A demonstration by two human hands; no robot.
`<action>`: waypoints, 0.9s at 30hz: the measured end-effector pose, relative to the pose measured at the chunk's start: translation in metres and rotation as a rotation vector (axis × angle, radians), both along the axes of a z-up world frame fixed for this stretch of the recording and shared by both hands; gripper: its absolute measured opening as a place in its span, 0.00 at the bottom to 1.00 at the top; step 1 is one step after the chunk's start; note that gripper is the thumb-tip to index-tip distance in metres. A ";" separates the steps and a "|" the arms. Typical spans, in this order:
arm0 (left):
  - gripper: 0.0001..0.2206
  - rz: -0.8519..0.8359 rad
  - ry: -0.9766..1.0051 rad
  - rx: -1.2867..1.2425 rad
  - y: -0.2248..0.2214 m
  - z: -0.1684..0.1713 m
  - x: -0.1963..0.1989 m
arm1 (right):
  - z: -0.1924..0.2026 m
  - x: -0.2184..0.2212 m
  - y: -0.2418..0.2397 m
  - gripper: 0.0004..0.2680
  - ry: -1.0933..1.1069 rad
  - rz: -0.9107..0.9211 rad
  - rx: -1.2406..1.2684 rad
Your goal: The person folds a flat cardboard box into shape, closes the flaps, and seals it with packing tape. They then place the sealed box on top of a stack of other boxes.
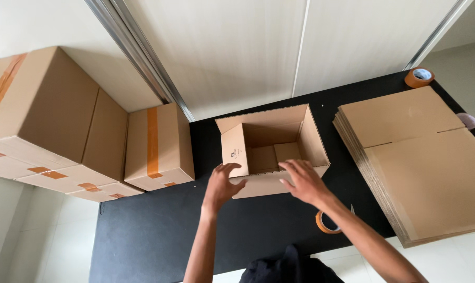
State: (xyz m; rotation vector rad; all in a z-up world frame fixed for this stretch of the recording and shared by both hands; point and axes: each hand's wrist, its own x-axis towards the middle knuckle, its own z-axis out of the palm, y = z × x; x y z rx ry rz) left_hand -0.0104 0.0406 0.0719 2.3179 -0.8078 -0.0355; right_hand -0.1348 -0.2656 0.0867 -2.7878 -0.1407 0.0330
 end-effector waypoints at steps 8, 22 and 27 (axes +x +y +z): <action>0.23 -0.162 -0.220 0.064 -0.072 0.004 -0.055 | 0.035 0.033 -0.116 0.13 -0.250 -0.071 -0.205; 0.38 -0.275 -0.387 0.099 -0.149 -0.036 -0.107 | -0.006 0.046 -0.147 0.18 -0.207 -0.093 -0.528; 0.40 -0.271 -0.412 0.024 -0.118 -0.041 -0.094 | -0.014 0.024 -0.139 0.10 -0.344 -0.055 -0.555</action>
